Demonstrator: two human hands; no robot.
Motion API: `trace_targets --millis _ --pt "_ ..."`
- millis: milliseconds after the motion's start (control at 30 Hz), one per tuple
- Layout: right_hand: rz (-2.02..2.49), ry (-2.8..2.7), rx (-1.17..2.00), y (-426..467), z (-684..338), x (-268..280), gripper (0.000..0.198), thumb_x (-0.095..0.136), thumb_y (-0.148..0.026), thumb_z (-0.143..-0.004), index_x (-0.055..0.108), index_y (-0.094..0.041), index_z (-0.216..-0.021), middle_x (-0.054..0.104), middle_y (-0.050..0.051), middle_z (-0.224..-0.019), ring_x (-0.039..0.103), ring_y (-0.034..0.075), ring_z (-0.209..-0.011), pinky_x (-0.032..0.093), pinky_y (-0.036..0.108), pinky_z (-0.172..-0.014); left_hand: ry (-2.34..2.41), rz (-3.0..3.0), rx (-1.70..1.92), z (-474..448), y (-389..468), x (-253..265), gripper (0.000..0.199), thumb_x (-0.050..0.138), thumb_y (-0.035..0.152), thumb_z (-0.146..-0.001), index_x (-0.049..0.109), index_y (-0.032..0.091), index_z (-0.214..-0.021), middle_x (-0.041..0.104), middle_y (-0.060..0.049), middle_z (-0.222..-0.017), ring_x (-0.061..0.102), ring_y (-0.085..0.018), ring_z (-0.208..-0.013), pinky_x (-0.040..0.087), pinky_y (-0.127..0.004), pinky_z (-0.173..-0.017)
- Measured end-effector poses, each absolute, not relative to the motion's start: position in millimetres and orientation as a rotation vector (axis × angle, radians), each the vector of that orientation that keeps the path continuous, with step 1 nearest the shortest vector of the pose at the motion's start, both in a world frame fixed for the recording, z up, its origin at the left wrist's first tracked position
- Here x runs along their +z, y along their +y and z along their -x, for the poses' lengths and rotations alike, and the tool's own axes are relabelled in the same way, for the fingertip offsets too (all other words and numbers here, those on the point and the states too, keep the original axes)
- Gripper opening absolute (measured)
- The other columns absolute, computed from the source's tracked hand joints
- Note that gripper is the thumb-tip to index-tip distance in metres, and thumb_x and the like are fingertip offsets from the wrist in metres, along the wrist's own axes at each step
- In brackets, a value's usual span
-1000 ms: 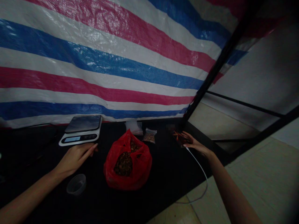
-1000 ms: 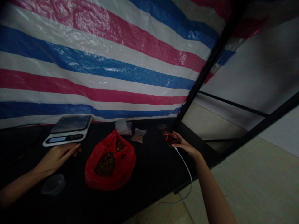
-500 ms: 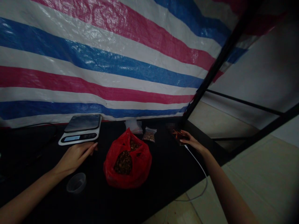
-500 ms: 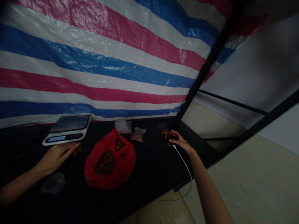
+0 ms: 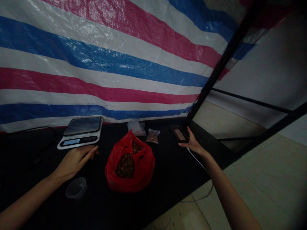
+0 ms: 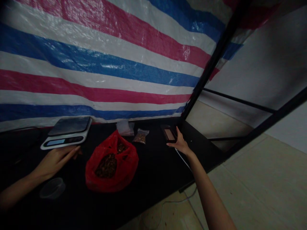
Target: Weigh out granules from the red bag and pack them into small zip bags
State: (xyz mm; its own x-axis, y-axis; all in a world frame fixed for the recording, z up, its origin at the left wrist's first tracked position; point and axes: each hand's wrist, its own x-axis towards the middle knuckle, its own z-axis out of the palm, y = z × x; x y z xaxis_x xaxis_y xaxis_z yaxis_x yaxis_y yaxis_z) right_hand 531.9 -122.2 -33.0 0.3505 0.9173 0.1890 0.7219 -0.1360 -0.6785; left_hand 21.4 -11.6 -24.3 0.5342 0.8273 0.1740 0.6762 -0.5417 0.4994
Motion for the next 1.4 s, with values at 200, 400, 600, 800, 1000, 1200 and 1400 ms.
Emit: trace_targets --millis 200,400,600,800,1000,1200,1400 --pt "2.018 -1.493 0.335 -142.1 -486.6 -28.9 0.106 0.069 -0.043 -0.055 -0.001 -0.036 -0.134 0.01 0.006 -0.142 0.017 0.036 -0.126 0.018 0.061 -0.096 1.243 -2.397 0.574 -21.5 -11.6 -24.1 0.045 0.029 0.051 -0.081 0.06 0.02 -0.074 0.061 -0.001 -0.067 0.057 -0.017 -0.068 0.039 -0.024 -0.067" --pt "1.859 -1.354 0.528 -133.6 -481.7 -30.6 0.102 0.065 -0.047 -0.059 -0.001 -0.033 -0.135 0.007 0.009 -0.14 0.046 0.029 -0.108 0.044 0.043 -0.088 1.282 -2.39 0.629 -23.8 -15.7 -19.0 0.049 0.024 0.051 -0.082 0.06 0.019 -0.076 0.06 -0.001 -0.064 0.056 -0.016 -0.065 0.038 -0.023 -0.064" --pt "1.833 -1.354 0.602 -118.9 -479.5 -38.1 0.099 0.068 -0.043 -0.055 0.009 -0.03 -0.134 0.019 0.011 -0.135 0.05 0.027 -0.101 0.044 0.045 -0.086 1.246 -2.423 0.495 -20.5 -11.5 -18.7 0.046 0.024 0.049 -0.083 0.059 0.019 -0.078 0.061 -0.001 -0.068 0.056 -0.016 -0.068 0.039 -0.024 -0.066" --pt "1.764 -1.278 0.706 -124.0 -479.4 -38.4 0.088 0.065 -0.041 -0.058 0.018 -0.029 -0.132 0.019 0.011 -0.137 0.05 0.027 -0.105 0.047 0.041 -0.082 1.246 -2.398 0.528 -20.9 -13.5 -18.5 0.048 0.023 0.05 -0.083 0.059 0.019 -0.077 0.059 -0.001 -0.067 0.056 -0.017 -0.068 0.038 -0.025 -0.066" --pt "1.792 -1.214 0.714 -122.9 -477.7 -37.1 0.077 0.061 -0.041 -0.063 0.023 -0.029 -0.129 0.021 0.009 -0.137 0.047 0.025 -0.109 0.045 0.04 -0.087 1.225 -2.397 0.586 -22.6 -15.4 -18.7 0.05 0.02 0.051 -0.083 0.057 0.018 -0.074 0.058 -0.001 -0.065 0.054 -0.016 -0.066 0.037 -0.025 -0.066" --pt "1.764 -1.284 0.726 -125.2 -481.4 -40.7 0.08 0.064 -0.035 -0.059 0.024 -0.028 -0.128 0.023 0.009 -0.137 0.046 0.026 -0.11 0.045 0.041 -0.086 1.233 -2.402 0.566 -22.6 -14.8 -18.8 0.05 0.021 0.051 -0.083 0.057 0.018 -0.075 0.057 -0.001 -0.065 0.054 -0.016 -0.066 0.037 -0.024 -0.064" --pt "1.702 -1.217 0.792 -128.2 -481.3 -36.7 0.066 0.058 -0.035 -0.066 0.028 -0.03 -0.124 0.023 0.007 -0.138 0.046 0.023 -0.112 0.045 0.04 -0.087 1.236 -2.399 0.558 -23.2 -14.8 -19.2 0.05 0.021 0.051 -0.083 0.058 0.018 -0.075 0.058 -0.002 -0.065 0.054 -0.016 -0.066 0.037 -0.024 -0.065"
